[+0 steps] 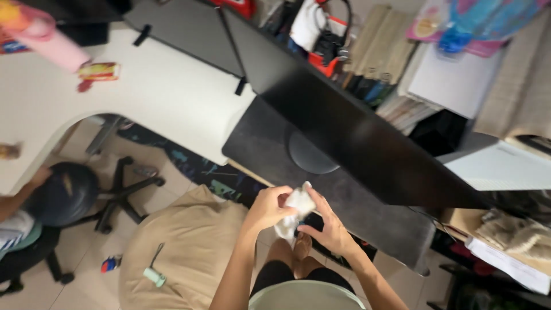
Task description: The recorder uses a dry white cloth to wipe the screens and frames of dual computer monitors on a desk.
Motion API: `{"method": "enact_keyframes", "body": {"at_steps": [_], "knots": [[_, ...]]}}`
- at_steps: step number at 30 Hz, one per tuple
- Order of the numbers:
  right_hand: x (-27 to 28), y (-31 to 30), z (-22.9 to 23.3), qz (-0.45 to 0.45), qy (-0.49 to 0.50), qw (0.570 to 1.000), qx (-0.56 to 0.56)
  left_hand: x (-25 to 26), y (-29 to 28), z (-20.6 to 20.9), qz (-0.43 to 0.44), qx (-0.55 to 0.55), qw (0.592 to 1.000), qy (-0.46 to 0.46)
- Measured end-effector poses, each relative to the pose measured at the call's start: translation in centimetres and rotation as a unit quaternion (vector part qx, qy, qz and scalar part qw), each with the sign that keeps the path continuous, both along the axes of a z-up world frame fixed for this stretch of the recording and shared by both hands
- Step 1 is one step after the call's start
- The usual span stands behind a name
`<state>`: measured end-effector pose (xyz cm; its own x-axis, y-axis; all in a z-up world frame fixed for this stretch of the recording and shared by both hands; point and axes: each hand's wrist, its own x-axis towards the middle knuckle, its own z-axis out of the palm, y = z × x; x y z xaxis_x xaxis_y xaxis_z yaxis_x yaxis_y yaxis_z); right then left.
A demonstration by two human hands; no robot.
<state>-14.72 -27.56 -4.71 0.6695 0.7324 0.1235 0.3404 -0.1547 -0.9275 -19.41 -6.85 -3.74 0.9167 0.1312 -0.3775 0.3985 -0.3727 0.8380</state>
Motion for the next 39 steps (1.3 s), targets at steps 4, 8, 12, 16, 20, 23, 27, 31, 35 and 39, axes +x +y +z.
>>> {"method": "enact_keyframes", "body": {"at_steps": [4,8,12,16,20,23,27,31,35,39], "knots": [[-0.3,0.6,0.0,-0.035,0.077,0.996,0.005,-0.5,1.3,1.9,-0.012,-0.124,0.986,-0.111],[0.6,-0.5,-1.6,-0.073,0.155,0.984,0.053,0.7,2.0,4.1,-0.056,-0.213,0.96,-0.17],[1.0,-0.5,0.4,-0.118,0.212,0.945,0.22,3.9,1.7,4.9,-0.106,-0.328,0.918,-0.195],[1.2,0.7,-0.6,-0.131,0.366,0.797,0.463,7.9,1.6,5.1,-0.131,-0.429,0.88,-0.155],[0.1,0.6,-4.2,-0.234,0.32,0.865,0.307,10.2,2.9,5.8,-0.16,-0.521,0.831,-0.109],[-1.6,0.1,-6.7,-0.302,0.29,0.864,0.282,11.3,3.6,5.7,-0.144,-0.512,0.843,-0.084],[-4.5,-0.6,-6.5,-0.317,0.195,0.84,0.394,12.0,3.3,7.0,-0.109,-0.515,0.85,-0.008],[-4.1,1.6,0.5,-0.3,0.125,0.815,0.48,10.7,1.7,3.7,-0.104,-0.433,0.894,0.05],[-3.7,1.8,1.6,-0.34,0.151,0.763,0.529,8.9,-0.5,2.4,-0.208,-0.299,0.929,0.066],[-6.0,-1.5,-2.8,-0.426,0.234,0.684,0.545,9.2,1.3,6.9,-0.277,-0.052,0.945,-0.168]]}}
